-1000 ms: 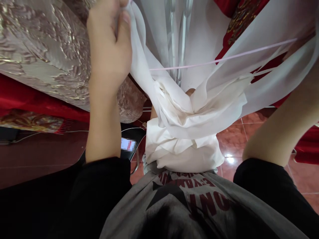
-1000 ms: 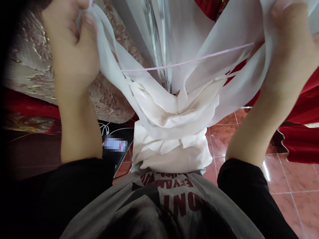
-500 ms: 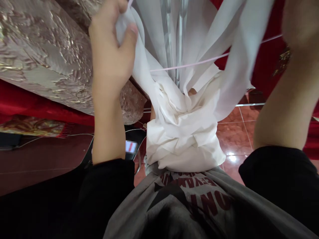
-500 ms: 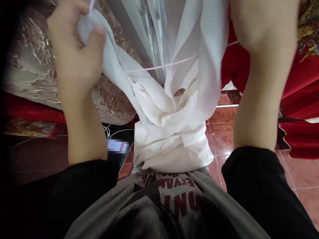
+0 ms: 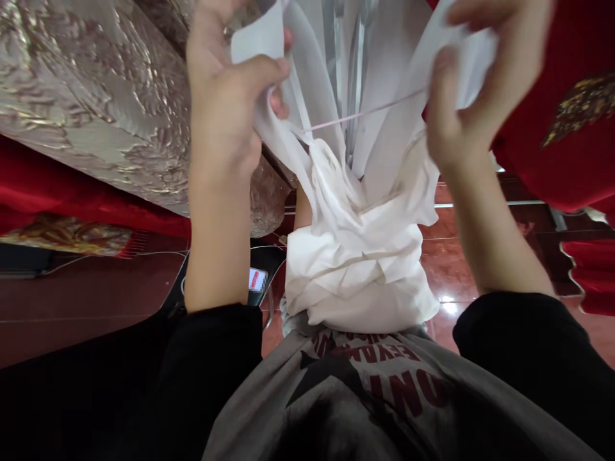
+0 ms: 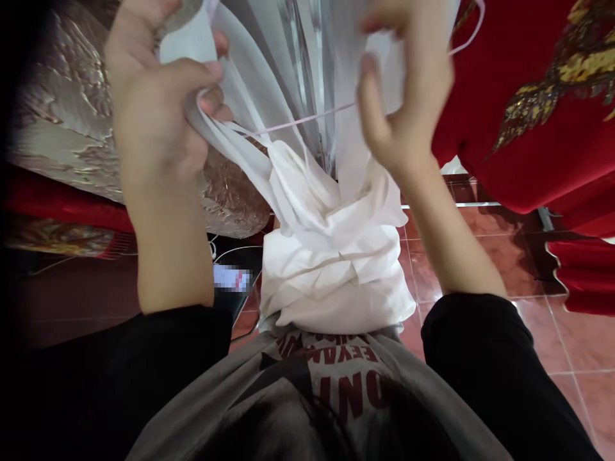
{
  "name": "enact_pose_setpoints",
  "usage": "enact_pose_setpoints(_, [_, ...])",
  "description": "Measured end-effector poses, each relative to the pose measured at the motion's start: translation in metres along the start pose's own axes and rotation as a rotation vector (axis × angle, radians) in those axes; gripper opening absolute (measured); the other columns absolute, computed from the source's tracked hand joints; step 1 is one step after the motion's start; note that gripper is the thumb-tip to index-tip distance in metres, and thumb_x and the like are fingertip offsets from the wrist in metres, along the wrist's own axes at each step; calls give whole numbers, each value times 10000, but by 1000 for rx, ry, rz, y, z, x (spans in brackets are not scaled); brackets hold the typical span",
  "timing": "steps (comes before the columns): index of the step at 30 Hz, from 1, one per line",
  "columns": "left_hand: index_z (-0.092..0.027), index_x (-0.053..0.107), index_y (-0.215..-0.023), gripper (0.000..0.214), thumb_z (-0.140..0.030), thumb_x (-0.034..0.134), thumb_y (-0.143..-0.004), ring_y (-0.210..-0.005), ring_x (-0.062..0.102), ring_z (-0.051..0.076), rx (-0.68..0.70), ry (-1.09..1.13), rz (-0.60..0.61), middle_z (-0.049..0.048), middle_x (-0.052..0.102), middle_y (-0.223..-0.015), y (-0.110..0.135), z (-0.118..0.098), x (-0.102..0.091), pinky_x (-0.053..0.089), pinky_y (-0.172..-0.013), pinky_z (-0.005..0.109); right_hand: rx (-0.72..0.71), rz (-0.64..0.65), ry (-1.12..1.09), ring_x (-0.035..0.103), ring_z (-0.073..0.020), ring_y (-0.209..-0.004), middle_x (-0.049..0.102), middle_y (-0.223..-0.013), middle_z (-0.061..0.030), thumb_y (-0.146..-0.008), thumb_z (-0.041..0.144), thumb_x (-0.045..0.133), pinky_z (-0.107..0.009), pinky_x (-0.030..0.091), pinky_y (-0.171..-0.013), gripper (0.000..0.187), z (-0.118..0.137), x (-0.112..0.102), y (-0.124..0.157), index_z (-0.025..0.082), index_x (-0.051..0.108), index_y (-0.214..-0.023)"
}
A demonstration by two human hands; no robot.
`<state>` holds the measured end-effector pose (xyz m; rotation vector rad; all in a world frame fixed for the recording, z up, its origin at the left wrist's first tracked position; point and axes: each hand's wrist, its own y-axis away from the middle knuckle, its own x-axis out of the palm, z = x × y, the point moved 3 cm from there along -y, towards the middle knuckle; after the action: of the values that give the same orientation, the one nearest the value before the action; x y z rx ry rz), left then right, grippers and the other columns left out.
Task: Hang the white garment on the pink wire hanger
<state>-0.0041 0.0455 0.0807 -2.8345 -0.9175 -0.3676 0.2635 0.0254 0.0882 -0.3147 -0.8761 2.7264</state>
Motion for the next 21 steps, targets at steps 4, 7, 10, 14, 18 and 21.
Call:
enact_pose_setpoints(4, [-174, 274, -1526, 413, -225, 283, -1116, -1103, 654, 224, -51, 138, 176, 91, 597, -1250, 6, -5, 6, 603, -867, 420, -191, 482, 249, 559, -176, -1212, 653, -1168, 26, -892, 249, 661, -395, 372, -1207, 202, -16, 45, 17, 263, 686, -1093])
enact_pose_setpoints(7, [-136, 273, -1524, 532, 18, 323, -1017, -937, 694, 161, -74, 253, 410, 98, 660, -1123, 2, -11, 2, 559, -690, 207, -81, 538, 368, 553, -186, -1073, 663, -1006, -16, -921, 478, 622, -444, 334, -1197, 254, -42, 56, 19, 291, 685, -1080])
enact_pose_setpoints(10, [-108, 147, -1561, 665, 94, 322, -952, -854, 673, 97, -89, 443, 377, 88, 659, -1007, -11, -9, -18, 428, -519, 111, -104, 528, 452, 481, -168, -979, 630, -946, -41, -958, 619, 480, -457, 279, -1182, 452, -55, 54, 19, 255, 682, -1134])
enact_pose_setpoints(14, [-158, 53, -1599, 701, 65, 286, -976, -762, 592, 107, -131, 555, 86, 25, 616, -851, -17, 25, -44, 488, -642, 147, -114, 515, 466, 447, -160, -942, 632, -940, -44, -959, 673, 420, -418, 274, -1146, 530, -57, 51, 21, 244, 684, -1124])
enact_pose_setpoints(18, [-227, 330, -1538, 626, -5, 367, -954, -951, 592, 168, -209, 502, 77, 36, 675, -960, 11, 69, -37, 477, -744, 244, -127, 527, 496, 457, -179, -1004, 638, -1073, -43, -989, 664, 301, -437, 289, -1118, 555, -55, 57, 29, 287, 654, -1191])
enact_pose_setpoints(21, [-269, 601, -1318, 372, -170, 391, -1028, -886, 599, 193, -224, 421, 321, 37, 666, -1222, 40, 78, -12, 453, -695, 298, -144, 529, 546, 456, -183, -1017, 637, -1116, -47, -1015, 619, 225, -453, 334, -1084, 568, -49, 63, 36, 280, 628, -1228])
